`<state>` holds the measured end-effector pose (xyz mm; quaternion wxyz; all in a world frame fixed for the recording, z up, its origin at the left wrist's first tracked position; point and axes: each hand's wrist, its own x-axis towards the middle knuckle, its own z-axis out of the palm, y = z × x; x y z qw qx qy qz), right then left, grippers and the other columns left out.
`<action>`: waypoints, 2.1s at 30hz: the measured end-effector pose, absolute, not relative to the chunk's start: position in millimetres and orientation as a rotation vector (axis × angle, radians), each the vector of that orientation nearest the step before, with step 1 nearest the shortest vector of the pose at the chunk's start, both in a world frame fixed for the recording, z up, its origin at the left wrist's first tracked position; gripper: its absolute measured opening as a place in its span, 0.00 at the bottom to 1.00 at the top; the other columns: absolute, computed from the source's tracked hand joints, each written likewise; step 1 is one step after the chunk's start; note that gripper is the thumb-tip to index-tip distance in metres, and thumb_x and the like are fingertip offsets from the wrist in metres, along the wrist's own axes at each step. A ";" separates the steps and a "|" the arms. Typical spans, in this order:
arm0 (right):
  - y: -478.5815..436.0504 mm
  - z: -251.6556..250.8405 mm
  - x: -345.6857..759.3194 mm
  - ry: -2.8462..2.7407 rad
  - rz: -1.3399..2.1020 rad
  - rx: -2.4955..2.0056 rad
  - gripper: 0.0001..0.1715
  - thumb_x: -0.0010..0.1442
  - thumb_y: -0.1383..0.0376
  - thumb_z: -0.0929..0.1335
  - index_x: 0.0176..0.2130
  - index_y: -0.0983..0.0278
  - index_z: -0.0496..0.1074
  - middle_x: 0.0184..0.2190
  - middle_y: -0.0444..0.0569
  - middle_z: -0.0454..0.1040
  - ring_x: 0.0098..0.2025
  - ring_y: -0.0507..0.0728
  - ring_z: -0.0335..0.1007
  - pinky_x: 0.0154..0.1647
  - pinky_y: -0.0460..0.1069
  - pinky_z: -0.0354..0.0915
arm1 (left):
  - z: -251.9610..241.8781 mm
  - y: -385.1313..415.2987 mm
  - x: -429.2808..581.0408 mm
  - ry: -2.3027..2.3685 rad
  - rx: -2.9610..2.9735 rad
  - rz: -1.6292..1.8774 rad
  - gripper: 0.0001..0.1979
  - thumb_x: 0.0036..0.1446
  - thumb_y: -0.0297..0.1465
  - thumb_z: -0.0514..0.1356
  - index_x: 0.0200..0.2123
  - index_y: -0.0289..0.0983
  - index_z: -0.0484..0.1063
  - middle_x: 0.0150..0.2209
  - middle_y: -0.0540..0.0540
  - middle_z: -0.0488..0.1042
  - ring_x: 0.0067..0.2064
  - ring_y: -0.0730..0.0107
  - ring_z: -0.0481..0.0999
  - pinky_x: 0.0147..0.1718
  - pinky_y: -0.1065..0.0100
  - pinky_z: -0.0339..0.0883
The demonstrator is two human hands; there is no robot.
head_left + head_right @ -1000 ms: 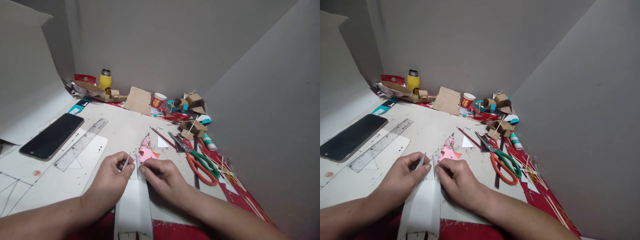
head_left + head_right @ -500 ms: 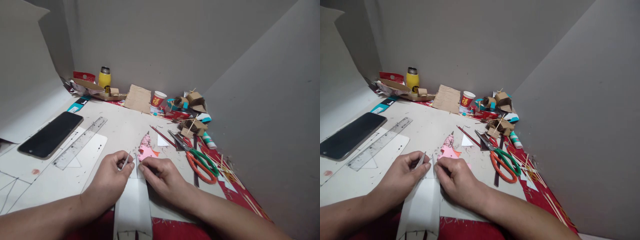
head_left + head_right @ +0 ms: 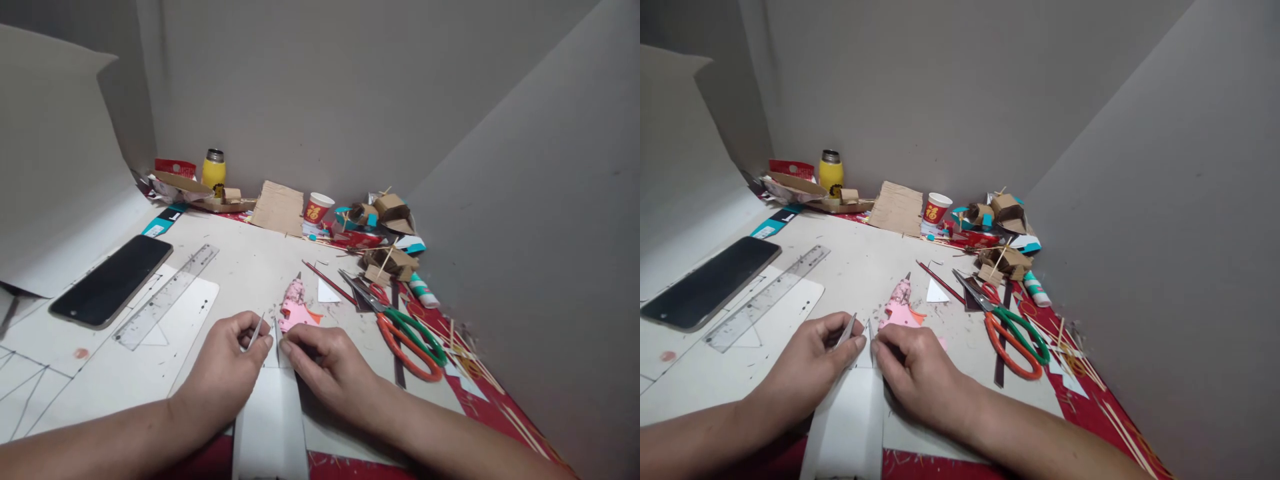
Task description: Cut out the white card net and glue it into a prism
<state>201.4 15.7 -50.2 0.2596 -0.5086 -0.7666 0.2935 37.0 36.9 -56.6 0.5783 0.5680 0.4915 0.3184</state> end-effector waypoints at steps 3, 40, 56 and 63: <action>15.7 -49.2 201.6 -2.061 0.832 -1.399 0.15 0.61 0.68 0.61 0.23 0.64 0.60 0.18 0.37 0.53 0.21 0.48 0.48 0.22 0.45 0.49 | -55.3 36.6 37.1 1.162 1.311 0.756 0.05 0.51 0.32 0.56 0.25 0.37 0.65 0.21 0.54 0.61 0.25 0.72 0.60 0.24 0.71 0.54; 18.8 -54.9 201.6 -2.056 0.844 -1.419 0.20 0.63 0.65 0.59 0.20 0.63 0.53 0.16 0.37 0.50 0.20 0.48 0.46 0.21 0.45 0.47 | -51.0 35.0 38.1 1.104 1.283 0.745 0.07 0.52 0.33 0.56 0.24 0.37 0.62 0.21 0.54 0.61 0.25 0.73 0.60 0.23 0.72 0.55; 18.0 -55.5 202.7 -2.041 0.843 -1.423 0.20 0.63 0.65 0.60 0.21 0.63 0.53 0.16 0.37 0.50 0.19 0.47 0.47 0.21 0.44 0.48 | -51.5 35.2 38.4 1.108 1.250 0.740 0.07 0.51 0.33 0.57 0.25 0.37 0.63 0.20 0.55 0.60 0.24 0.74 0.58 0.22 0.73 0.55; 18.5 -55.7 201.5 -2.057 0.812 -1.407 0.19 0.63 0.66 0.60 0.21 0.63 0.54 0.16 0.37 0.52 0.19 0.47 0.48 0.21 0.44 0.48 | -55.4 35.4 38.3 1.078 1.244 0.754 0.07 0.51 0.33 0.57 0.26 0.37 0.64 0.20 0.55 0.60 0.23 0.74 0.58 0.21 0.73 0.54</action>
